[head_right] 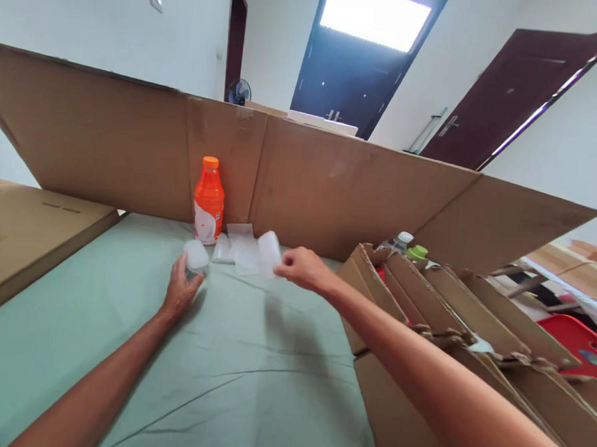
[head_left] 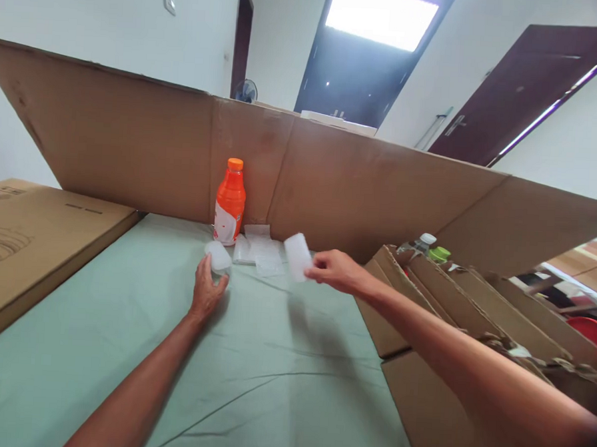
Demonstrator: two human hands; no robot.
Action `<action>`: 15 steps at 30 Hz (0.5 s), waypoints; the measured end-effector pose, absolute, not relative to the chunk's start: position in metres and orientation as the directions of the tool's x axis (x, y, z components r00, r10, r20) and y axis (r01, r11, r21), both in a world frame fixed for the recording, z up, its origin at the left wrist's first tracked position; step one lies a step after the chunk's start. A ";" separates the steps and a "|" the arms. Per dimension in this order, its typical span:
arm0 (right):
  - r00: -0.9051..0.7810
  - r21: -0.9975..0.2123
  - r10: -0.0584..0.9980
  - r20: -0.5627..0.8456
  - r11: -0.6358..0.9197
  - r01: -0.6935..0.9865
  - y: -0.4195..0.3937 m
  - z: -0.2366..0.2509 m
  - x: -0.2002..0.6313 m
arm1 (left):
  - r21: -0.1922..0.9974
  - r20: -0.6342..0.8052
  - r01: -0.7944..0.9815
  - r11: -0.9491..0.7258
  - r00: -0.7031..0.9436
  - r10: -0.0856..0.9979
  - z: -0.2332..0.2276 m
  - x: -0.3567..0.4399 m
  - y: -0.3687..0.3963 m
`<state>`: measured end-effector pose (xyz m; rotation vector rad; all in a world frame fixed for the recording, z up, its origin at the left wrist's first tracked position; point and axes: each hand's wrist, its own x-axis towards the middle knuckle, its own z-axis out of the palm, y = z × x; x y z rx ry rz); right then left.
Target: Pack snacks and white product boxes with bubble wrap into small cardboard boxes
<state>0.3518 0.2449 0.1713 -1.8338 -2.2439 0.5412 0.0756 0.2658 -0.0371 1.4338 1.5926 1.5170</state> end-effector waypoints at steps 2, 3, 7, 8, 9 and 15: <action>-0.243 -0.456 0.969 -0.053 0.193 0.869 0.267 0.149 0.313 | 0.896 0.344 0.381 -0.227 -0.272 0.899 -0.045 0.075 0.264; -0.255 -0.481 0.966 -0.039 0.206 0.852 0.276 0.141 0.297 | 0.883 0.364 0.400 -0.245 -0.255 0.896 -0.048 0.075 0.264; -0.357 -0.533 0.932 -0.053 0.276 0.800 0.278 0.138 0.270 | 0.843 0.412 0.462 -0.276 -0.226 0.883 -0.057 0.073 0.271; -0.385 -0.545 0.921 -0.050 0.298 0.784 0.270 0.145 0.274 | 0.836 0.416 0.475 -0.275 -0.222 0.882 -0.058 0.072 0.272; -0.401 -0.554 0.915 -0.037 0.315 0.771 0.259 0.154 0.282 | 0.831 0.416 0.485 -0.272 -0.217 0.883 -0.058 0.072 0.274; -0.125 -0.564 0.973 0.192 0.213 0.798 0.164 0.223 0.405 | 0.827 0.382 0.488 -0.278 -0.126 0.916 -0.045 0.070 0.258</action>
